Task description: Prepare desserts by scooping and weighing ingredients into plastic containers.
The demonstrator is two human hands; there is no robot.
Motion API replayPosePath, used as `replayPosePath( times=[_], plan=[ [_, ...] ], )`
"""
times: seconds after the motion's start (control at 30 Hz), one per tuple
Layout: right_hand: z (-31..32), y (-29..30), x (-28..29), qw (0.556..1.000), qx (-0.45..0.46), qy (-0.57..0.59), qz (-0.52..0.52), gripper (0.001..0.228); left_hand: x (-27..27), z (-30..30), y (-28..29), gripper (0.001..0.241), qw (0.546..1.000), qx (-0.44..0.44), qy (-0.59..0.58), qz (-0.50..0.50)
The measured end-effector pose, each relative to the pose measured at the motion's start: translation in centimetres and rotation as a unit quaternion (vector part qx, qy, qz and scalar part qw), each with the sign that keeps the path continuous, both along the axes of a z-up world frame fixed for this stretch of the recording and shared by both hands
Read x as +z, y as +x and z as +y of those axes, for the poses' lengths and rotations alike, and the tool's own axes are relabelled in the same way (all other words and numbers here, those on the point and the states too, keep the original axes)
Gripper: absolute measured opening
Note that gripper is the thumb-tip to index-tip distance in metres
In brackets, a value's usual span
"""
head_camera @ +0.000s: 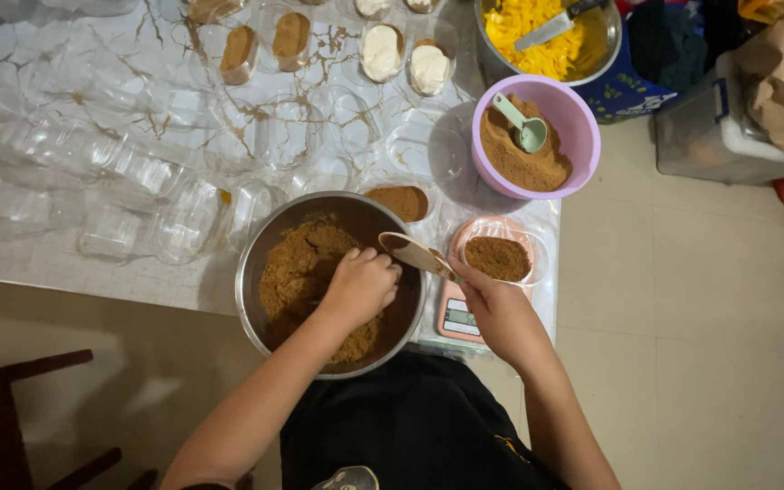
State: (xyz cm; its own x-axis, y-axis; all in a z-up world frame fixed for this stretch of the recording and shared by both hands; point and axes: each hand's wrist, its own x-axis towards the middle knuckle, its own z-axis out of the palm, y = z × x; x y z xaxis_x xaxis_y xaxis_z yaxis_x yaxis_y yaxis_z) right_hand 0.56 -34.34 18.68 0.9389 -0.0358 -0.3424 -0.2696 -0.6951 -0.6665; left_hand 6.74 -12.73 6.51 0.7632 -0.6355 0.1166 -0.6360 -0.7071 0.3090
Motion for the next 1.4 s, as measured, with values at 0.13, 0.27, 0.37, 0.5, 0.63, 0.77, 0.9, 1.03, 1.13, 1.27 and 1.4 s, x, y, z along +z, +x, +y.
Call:
replayPosePath(
  times=[0.13,0.27,0.37,0.5,0.63,0.77,0.9,1.03,1.13,1.27,1.4],
  plan=[
    [0.0,0.0,-0.6,0.999,0.026,0.007,-0.039,0.039,2.9,2.4,-1.4,0.017,0.996,0.038,-0.078,-0.028],
    [0.7,0.2,-0.2,1.0,0.021,0.011,0.013,0.041,3.8,6.7,-2.0,0.017,0.992,0.094,-0.078,-0.04],
    [0.8,0.2,-0.9,0.999,0.035,0.007,0.014,0.042,5.1,9.6,-3.0,0.018,0.979,0.162,-0.111,-0.047],
    [1.3,0.3,-1.8,0.998,0.056,0.018,-0.003,0.041,5.8,11.1,-3.9,0.017,0.945,0.267,-0.186,0.01],
    [2.2,0.3,-1.4,0.998,0.05,-0.018,0.034,0.041,5.5,12.1,-4.3,0.02,0.924,0.331,-0.185,0.056],
    [1.7,-0.1,-3.1,0.998,0.065,0.011,0.015,0.044,0.4,13.6,-4.8,0.007,0.944,0.282,-0.161,0.06],
    [1.7,-0.5,-3.6,0.998,0.051,0.024,0.024,0.042,2.2,13.8,-4.6,0.016,0.817,0.299,-0.375,0.32],
    [2.1,-0.9,-3.1,0.998,0.023,0.001,0.055,0.04,2.7,14.1,-4.4,0.025,0.814,0.317,-0.371,0.314],
    [2.0,-1.0,-3.0,0.999,0.023,0.018,0.033,0.042,2.4,14.1,-4.9,0.028,0.794,0.313,-0.414,0.317],
    [1.5,-1.5,-3.9,0.998,0.019,-0.001,0.052,0.044,2.9,13.9,-4.7,0.019,0.831,0.213,-0.403,0.319],
    [1.0,-1.5,-5.2,0.999,0.036,0.021,0.006,0.041,4.6,14.1,-4.3,0.016,0.886,0.219,-0.244,0.328]
  ],
)
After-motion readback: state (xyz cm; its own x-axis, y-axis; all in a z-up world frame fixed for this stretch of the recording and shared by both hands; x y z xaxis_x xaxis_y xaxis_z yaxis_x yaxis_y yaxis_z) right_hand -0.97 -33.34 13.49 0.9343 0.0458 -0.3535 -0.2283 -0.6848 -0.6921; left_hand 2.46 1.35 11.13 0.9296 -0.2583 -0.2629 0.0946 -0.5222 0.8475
